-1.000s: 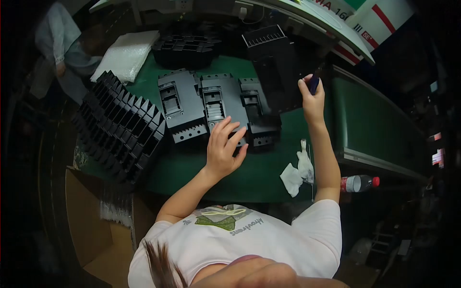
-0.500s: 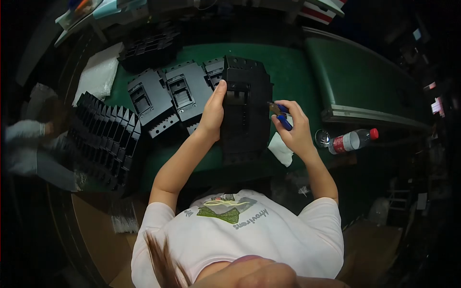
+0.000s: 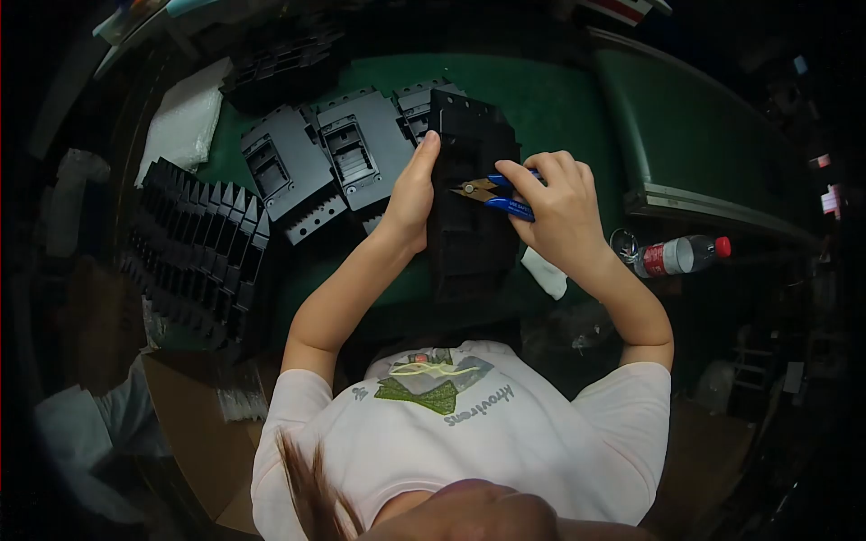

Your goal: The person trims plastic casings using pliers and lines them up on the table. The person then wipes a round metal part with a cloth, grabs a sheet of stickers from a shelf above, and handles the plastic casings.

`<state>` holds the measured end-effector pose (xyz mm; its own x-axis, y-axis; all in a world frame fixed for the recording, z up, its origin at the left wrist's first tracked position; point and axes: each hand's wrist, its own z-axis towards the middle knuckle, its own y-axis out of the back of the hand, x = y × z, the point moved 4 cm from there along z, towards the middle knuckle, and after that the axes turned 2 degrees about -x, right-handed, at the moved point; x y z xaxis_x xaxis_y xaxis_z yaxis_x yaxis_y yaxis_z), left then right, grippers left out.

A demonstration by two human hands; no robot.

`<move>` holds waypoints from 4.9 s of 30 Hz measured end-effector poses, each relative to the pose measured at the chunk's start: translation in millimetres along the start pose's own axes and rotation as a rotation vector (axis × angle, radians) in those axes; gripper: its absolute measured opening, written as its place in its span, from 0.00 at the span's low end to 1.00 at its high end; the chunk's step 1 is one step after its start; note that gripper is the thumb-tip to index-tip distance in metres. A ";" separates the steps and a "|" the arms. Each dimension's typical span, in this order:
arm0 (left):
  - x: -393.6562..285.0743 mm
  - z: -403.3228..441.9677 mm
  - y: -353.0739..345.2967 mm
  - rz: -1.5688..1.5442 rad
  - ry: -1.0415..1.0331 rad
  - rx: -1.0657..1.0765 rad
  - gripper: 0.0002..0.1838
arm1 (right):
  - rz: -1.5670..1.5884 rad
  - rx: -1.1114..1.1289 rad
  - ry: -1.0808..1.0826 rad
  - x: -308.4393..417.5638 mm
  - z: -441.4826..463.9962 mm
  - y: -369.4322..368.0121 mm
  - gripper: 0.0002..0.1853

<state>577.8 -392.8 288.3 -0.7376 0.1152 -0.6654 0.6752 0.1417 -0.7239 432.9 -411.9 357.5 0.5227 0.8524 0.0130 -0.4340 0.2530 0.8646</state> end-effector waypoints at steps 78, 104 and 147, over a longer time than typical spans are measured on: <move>-87.6 -80.1 -32.4 -0.851 -0.048 0.884 0.13 | -0.169 0.071 0.022 -232.2 329.9 -299.1 0.29; 2.0 -129.6 -69.3 -0.114 0.152 1.181 0.06 | -0.084 0.102 -0.502 -159.8 -5.2 -94.1 0.21; -11.9 -4.8 -8.2 -0.126 -0.031 -0.049 0.29 | 2.500 -0.121 -1.535 -28.2 -106.4 -104.6 0.21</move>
<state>580.9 -390.7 303.0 -0.8150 0.0636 -0.5759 0.5757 0.2012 -0.7925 385.5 -413.6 213.3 -0.5765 -0.7939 0.1932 -0.5308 0.1841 -0.8273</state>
